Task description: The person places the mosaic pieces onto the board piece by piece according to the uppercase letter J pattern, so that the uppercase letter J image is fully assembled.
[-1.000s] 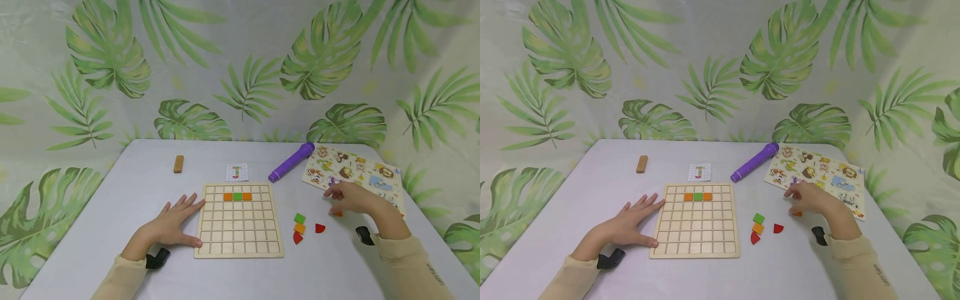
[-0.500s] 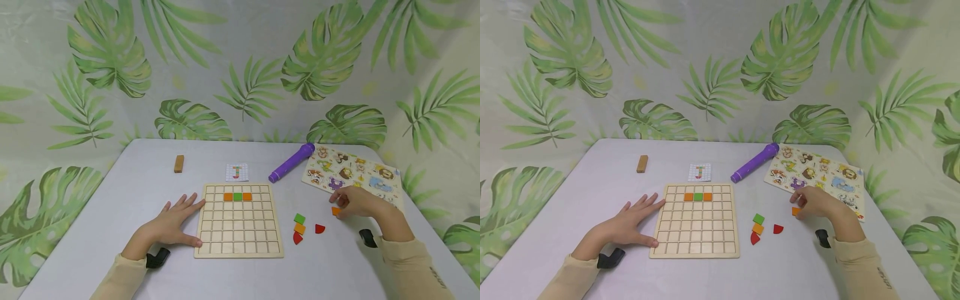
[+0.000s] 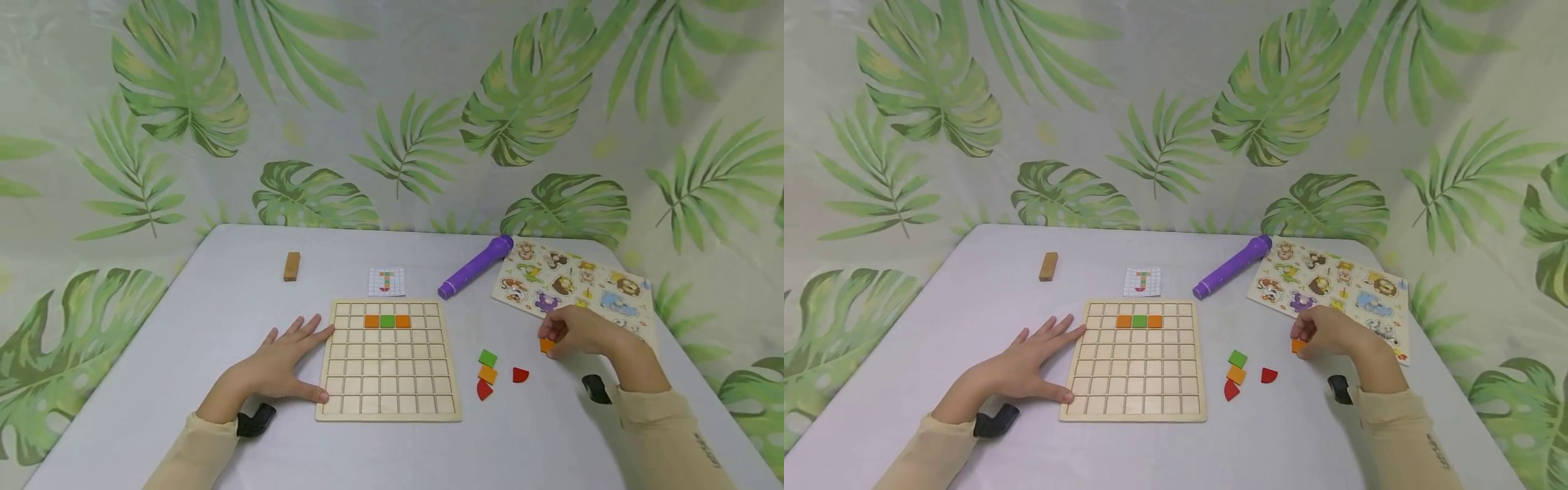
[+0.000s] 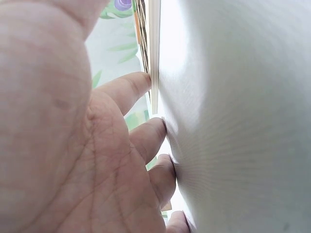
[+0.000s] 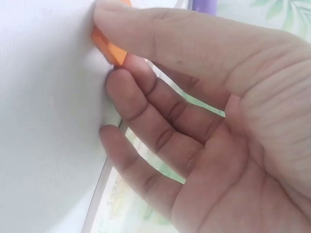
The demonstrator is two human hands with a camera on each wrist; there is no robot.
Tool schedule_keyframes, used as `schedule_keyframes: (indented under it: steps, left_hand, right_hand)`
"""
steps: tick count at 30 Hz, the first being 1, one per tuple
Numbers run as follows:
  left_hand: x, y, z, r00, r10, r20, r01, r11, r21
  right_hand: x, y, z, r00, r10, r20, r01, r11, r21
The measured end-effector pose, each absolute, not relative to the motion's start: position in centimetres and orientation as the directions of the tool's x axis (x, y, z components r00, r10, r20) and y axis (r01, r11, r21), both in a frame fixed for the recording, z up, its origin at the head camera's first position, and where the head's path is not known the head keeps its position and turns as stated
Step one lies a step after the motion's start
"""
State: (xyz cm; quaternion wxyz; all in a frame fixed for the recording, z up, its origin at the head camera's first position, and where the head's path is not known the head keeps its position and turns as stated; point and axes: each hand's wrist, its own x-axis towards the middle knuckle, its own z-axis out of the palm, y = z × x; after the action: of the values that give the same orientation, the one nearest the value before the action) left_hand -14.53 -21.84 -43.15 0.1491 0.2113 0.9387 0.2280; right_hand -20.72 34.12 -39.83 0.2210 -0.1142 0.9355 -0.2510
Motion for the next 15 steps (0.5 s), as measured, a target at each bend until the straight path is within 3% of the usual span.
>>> schedule_keyframes:
  steps: [15]
  left_hand:
    - [-14.54,-21.87,-43.19,-0.867,0.466,-0.174,0.335,0.805,0.490]
  right_hand:
    - [-20.73,33.86,-39.81,-0.878,-0.312,-0.364,-0.083,0.846,-0.527]
